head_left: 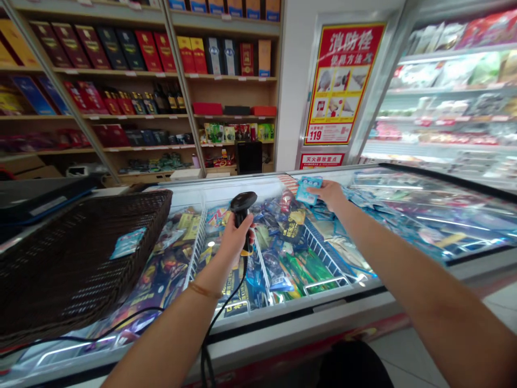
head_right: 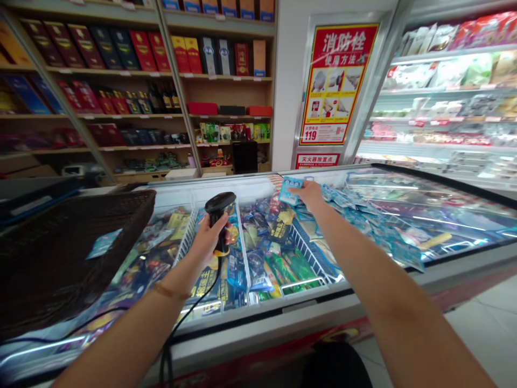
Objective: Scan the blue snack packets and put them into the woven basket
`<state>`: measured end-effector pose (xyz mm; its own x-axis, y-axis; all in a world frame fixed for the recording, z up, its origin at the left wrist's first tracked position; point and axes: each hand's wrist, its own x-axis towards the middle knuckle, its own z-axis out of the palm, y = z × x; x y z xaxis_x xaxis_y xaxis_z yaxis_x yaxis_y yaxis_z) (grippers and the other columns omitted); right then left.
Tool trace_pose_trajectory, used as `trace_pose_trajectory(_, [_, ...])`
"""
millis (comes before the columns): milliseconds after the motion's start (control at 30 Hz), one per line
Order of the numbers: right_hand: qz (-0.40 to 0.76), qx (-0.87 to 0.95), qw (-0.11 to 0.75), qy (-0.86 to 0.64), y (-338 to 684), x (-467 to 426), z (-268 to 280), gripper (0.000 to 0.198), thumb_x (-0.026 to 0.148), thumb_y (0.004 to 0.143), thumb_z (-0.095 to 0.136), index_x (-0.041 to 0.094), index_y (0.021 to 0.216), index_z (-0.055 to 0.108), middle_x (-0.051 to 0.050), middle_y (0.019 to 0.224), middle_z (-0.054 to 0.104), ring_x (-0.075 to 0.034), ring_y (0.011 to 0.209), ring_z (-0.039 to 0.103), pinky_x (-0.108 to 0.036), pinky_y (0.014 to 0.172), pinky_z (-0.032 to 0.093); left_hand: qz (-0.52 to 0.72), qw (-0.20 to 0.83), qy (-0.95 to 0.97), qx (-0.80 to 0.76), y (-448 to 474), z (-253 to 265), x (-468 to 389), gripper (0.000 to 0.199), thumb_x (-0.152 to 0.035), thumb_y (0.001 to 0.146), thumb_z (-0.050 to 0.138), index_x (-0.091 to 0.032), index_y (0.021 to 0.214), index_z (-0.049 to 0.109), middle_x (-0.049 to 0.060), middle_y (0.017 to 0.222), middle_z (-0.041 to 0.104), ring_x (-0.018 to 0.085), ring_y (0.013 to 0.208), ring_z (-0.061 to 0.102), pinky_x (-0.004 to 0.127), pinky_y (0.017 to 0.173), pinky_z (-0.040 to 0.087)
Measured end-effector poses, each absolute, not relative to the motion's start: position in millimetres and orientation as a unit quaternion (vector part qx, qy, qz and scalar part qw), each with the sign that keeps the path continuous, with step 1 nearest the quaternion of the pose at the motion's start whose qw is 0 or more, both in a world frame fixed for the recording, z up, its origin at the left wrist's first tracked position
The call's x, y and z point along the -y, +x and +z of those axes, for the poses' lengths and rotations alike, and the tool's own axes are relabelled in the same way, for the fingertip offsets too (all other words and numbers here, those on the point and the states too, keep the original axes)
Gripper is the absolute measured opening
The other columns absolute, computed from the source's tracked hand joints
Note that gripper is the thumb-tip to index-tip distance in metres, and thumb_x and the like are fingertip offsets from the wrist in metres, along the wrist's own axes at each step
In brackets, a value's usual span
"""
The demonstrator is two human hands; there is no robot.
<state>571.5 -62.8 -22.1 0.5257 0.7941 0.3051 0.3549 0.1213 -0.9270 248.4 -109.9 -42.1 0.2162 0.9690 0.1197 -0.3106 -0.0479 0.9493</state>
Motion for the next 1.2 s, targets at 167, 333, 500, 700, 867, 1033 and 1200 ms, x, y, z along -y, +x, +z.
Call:
trace_pose_trajectory(167, [0.294,0.471,0.628,-0.546,478,26,-47,0.039,0.048,0.065,0.081,0.019,0.089,0.069,-0.005,0.073,0.073,-0.023,0.070,0.069,-0.039,0.068,0.057,0.528,0.615,0.472,-0.346,244,-51,110,0.059,-0.056,0.065,0.083,-0.022,0.098,0.048,-0.005,0.069,0.059,0.008,0.045,0.050,0.020,0.042,0.040])
trace_pose_trajectory(333, [0.330,0.467,0.646,-0.506,424,5,-66,0.045,0.055,0.063,0.074,0.023,0.095,0.068,0.000,0.068,0.067,-0.020,0.062,0.064,-0.035,0.060,0.054,0.521,0.607,0.484,-0.356,243,-58,113,0.052,-0.053,0.070,0.080,-0.022,0.096,0.048,-0.005,0.067,0.058,0.007,0.042,0.047,0.020,0.039,0.036])
trace_pose_trajectory(500, [0.334,0.502,0.617,-0.505,420,-1,-64,0.039,0.052,0.070,0.068,0.024,0.098,0.066,0.000,0.072,0.068,-0.019,0.063,0.064,-0.032,0.060,0.054,0.518,0.558,0.534,-0.369,244,-59,113,0.046,-0.048,0.074,0.077,-0.022,0.097,0.047,-0.007,0.059,0.055,0.008,0.039,0.044,0.019,0.038,0.034])
trace_pose_trajectory(700, [0.363,0.512,0.590,-0.508,427,2,-48,0.033,0.045,0.077,0.068,0.023,0.101,0.068,-0.001,0.085,0.076,-0.019,0.077,0.071,-0.028,0.068,0.056,0.494,0.544,0.543,-0.406,241,-60,110,0.039,-0.041,0.075,0.076,-0.023,0.094,0.048,-0.009,0.052,0.048,0.009,0.038,0.043,0.020,0.039,0.033])
trace_pose_trajectory(867, [0.369,0.485,0.616,-0.500,435,-1,-48,0.033,0.046,0.078,0.070,0.021,0.099,0.070,-0.001,0.082,0.076,-0.020,0.079,0.073,-0.028,0.069,0.056,0.490,0.554,0.538,-0.404,243,-60,110,0.037,-0.036,0.073,0.075,-0.023,0.091,0.046,-0.008,0.053,0.048,0.009,0.038,0.042,0.020,0.040,0.032])
trace_pose_trajectory(1033, [0.398,0.481,0.625,-0.469,436,-2,-49,0.033,0.044,0.078,0.071,0.022,0.103,0.070,-0.001,0.083,0.077,-0.021,0.079,0.073,-0.030,0.071,0.057,0.480,0.541,0.545,-0.423,243,-57,114,0.035,-0.035,0.074,0.072,-0.023,0.092,0.045,-0.008,0.055,0.049,0.009,0.039,0.042,0.021,0.039,0.034])
trace_pose_trajectory(1200, [0.402,0.489,0.627,-0.453,432,-1,-50,0.037,0.047,0.077,0.072,0.023,0.105,0.071,-0.001,0.086,0.078,-0.022,0.080,0.073,-0.031,0.070,0.058,0.469,0.529,0.563,-0.429,243,-56,117,0.037,-0.036,0.074,0.074,-0.023,0.096,0.046,-0.008,0.053,0.049,0.010,0.039,0.042,0.021,0.039,0.034])
